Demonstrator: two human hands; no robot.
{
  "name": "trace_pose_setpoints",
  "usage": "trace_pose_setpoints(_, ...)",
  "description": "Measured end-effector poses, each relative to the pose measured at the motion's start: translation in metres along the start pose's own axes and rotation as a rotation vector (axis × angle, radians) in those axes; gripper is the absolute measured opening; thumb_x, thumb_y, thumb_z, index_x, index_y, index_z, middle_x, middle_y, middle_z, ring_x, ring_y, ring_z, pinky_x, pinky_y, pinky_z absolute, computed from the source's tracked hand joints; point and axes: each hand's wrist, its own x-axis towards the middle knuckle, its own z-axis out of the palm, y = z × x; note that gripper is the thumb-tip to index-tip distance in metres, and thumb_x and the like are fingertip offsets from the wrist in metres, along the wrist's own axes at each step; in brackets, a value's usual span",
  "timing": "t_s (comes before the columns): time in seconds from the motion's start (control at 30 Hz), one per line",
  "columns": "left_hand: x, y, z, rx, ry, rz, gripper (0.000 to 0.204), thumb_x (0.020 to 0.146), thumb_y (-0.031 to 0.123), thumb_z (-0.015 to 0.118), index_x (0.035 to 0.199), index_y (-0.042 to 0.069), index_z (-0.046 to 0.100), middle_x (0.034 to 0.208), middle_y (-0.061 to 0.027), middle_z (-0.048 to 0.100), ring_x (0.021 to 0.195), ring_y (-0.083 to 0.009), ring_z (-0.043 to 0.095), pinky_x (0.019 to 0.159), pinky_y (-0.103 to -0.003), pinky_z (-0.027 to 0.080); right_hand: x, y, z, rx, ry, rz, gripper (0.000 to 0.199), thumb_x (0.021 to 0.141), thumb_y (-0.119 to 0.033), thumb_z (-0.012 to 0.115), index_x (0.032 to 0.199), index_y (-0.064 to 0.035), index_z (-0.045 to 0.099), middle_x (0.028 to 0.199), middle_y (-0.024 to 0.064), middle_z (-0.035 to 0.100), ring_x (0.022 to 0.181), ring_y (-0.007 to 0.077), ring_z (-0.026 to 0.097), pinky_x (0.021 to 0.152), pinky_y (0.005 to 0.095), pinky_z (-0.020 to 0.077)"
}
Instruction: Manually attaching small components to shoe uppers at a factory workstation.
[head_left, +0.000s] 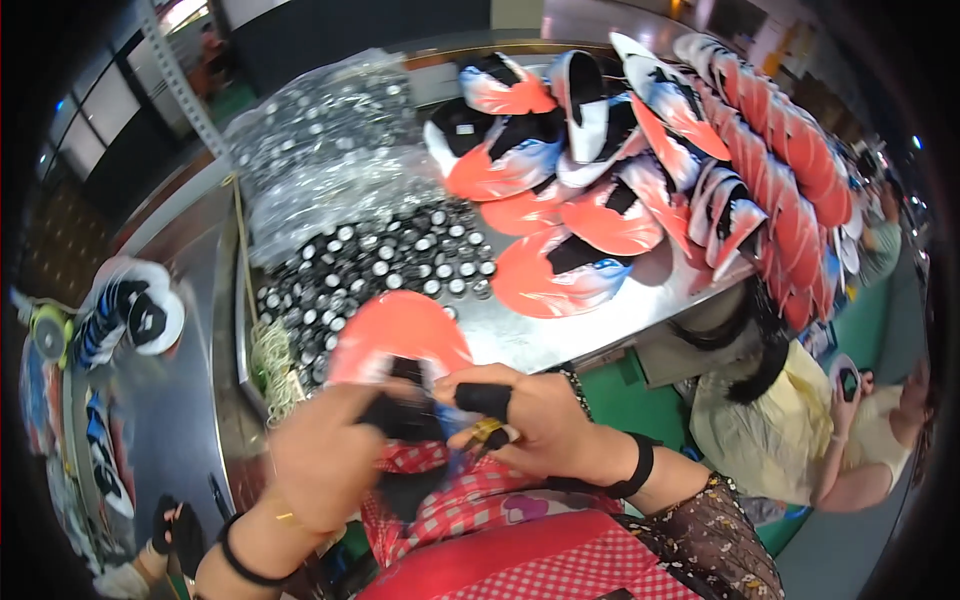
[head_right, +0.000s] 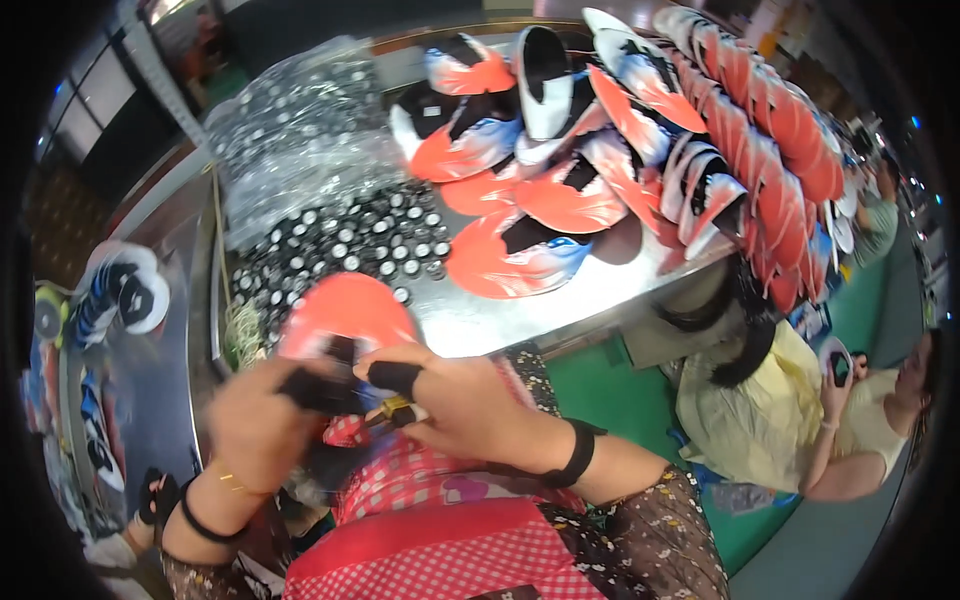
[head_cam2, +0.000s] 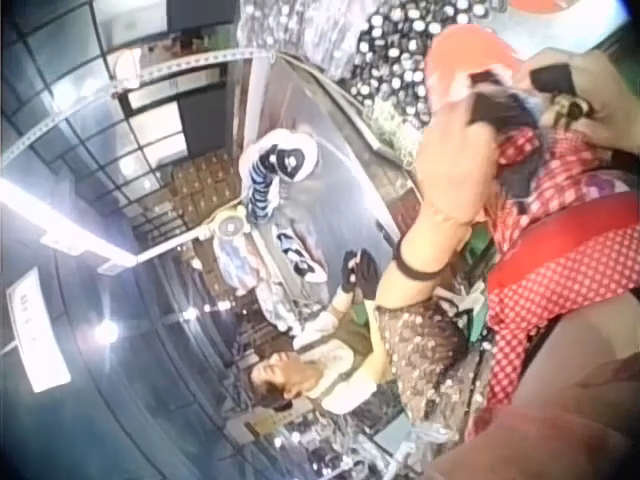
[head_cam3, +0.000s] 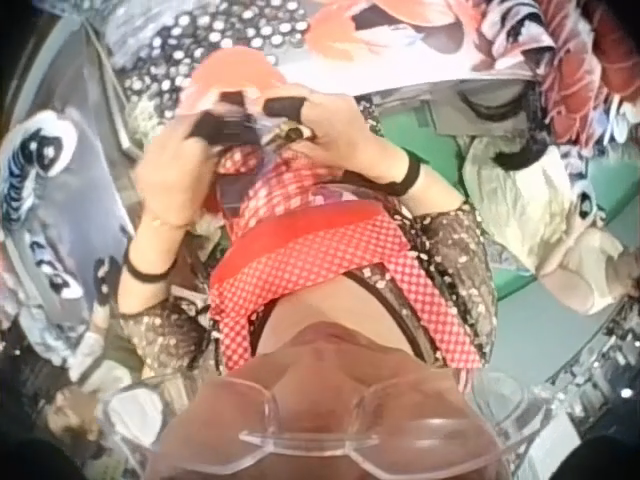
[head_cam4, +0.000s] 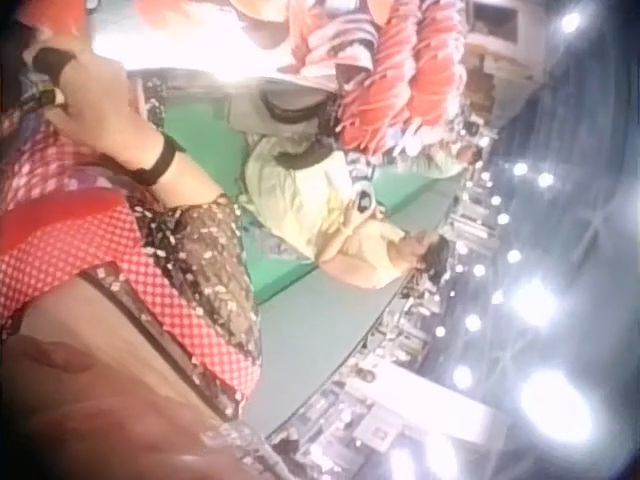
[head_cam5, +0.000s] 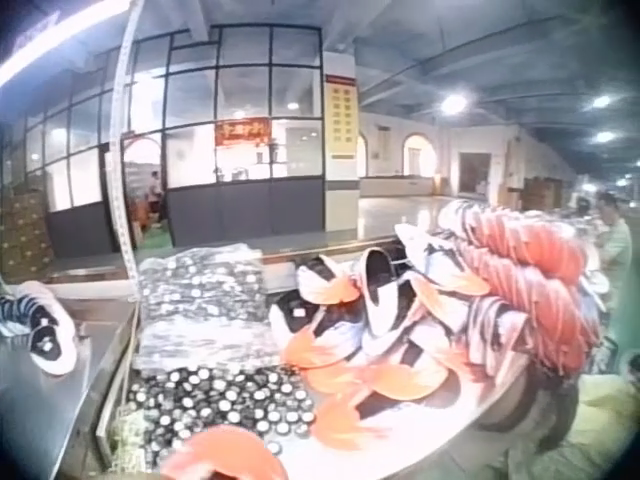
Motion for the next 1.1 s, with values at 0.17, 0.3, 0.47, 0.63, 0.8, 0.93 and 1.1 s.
trace_pose_setpoints(0.17, -0.091, -0.13, -0.098, 0.922, 0.152, -0.562, 0.028, 0.083, 0.003, 0.052, 0.111, 0.002, 0.057, 0.108, -0.0148, 0.06, 0.097, -0.0313, 0.058, 0.083, -0.038, 0.045, -0.006, 0.069, -0.078, -0.639, 0.391, 0.224, 0.029, 0.068, 0.001, 0.068, 0.095, -0.0088, 0.064, 0.104, 0.0028, 0.063, 0.077, 0.0254, 0.064, 0.062, 0.032, 0.0502)
trace_pose_setpoints(0.3, -0.132, -0.181, -0.106, 0.834, -0.168, -0.823, 0.029, 0.08, 0.007, 0.058, 0.109, 0.005, 0.058, 0.1, -0.0166, 0.061, 0.09, -0.034, 0.058, 0.078, -0.039, 0.046, -0.016, 0.109, -0.103, -0.86, 0.266, 0.196, 0.022, 0.065, -0.004, 0.068, 0.087, -0.0057, 0.062, 0.107, 0.0018, 0.06, 0.067, 0.0262, 0.062, 0.057, 0.0362, 0.0498)
trace_pose_setpoints(0.47, -0.01, -0.095, -0.034, 0.035, -0.083, -0.609, 0.023, 0.081, 0.006, 0.058, 0.103, 0.004, 0.063, 0.085, -0.0138, 0.066, 0.072, -0.0199, 0.062, 0.065, -0.03, 0.046, -0.008, 0.133, -0.089, -1.108, 0.03, 0.137, 0.009, 0.071, -0.004, 0.058, 0.08, -0.0017, 0.057, 0.097, 0.0078, 0.058, 0.066, 0.0244, 0.062, 0.056, 0.0356, 0.0498)
trace_pose_setpoints(0.63, 0.033, -0.02, 0.058, -0.302, -0.298, -0.316, 0.02, 0.081, 0.022, 0.062, 0.093, 0.007, 0.067, 0.075, -0.0147, 0.063, 0.066, -0.0298, 0.061, 0.059, -0.035, 0.047, 0.005, 0.137, -0.099, -1.145, -0.108, 0.22, 0.014, 0.074, -0.01, 0.061, 0.079, -0.0032, 0.05, 0.091, 0.0129, 0.057, 0.065, 0.0287, 0.062, 0.057, 0.0387, 0.0494)
trace_pose_setpoints(0.8, 0.038, 0.003, 0.116, -0.476, -0.45, -0.368, 0.03, 0.081, 0.03, 0.062, 0.096, 0.004, 0.064, 0.078, -0.0152, 0.063, 0.07, -0.0302, 0.061, 0.062, -0.036, 0.048, -0.001, 0.14, -0.118, -0.501, 0.321, 0.411, 0.022, 0.076, -0.016, 0.068, 0.089, -0.0043, 0.056, 0.069, 0.0083, 0.056, 0.061, 0.0223, 0.058, 0.055, 0.0335, 0.0449)
trace_pose_setpoints(0.93, 0.039, 0.02, 0.141, -0.993, -0.137, -0.553, 0.063, 0.074, 0.03, 0.07, 0.125, 0.002, 0.046, 0.105, -0.018, 0.06, 0.096, -0.0317, 0.059, 0.081, -0.037, 0.047, 0.009, 0.098, -0.125, 0.472, 0.543, 0.63, 0.017, 0.081, -0.019, 0.067, 0.093, -0.0098, 0.058, 0.068, -0.0089, 0.05, 0.049, -0.0006, 0.035, 0.042, 0.0172, 0.0225)
trace_pose_setpoints(1.1, 0.066, 0.039, 0.112, -1.129, 0.125, -0.278, 0.084, 0.067, 0.03, 0.078, 0.133, -0.001, 0.036, 0.127, -0.0203, 0.048, 0.12, -0.0319, 0.046, 0.1, -0.035, 0.036, -0.003, 0.018, -0.075, 0.475, 0.368, 0.774, 0.023, 0.078, -0.018, 0.071, 0.094, -0.0089, 0.057, 0.071, -0.0073, 0.052, 0.056, 0.0007, 0.042, 0.047, 0.0173, 0.0294)
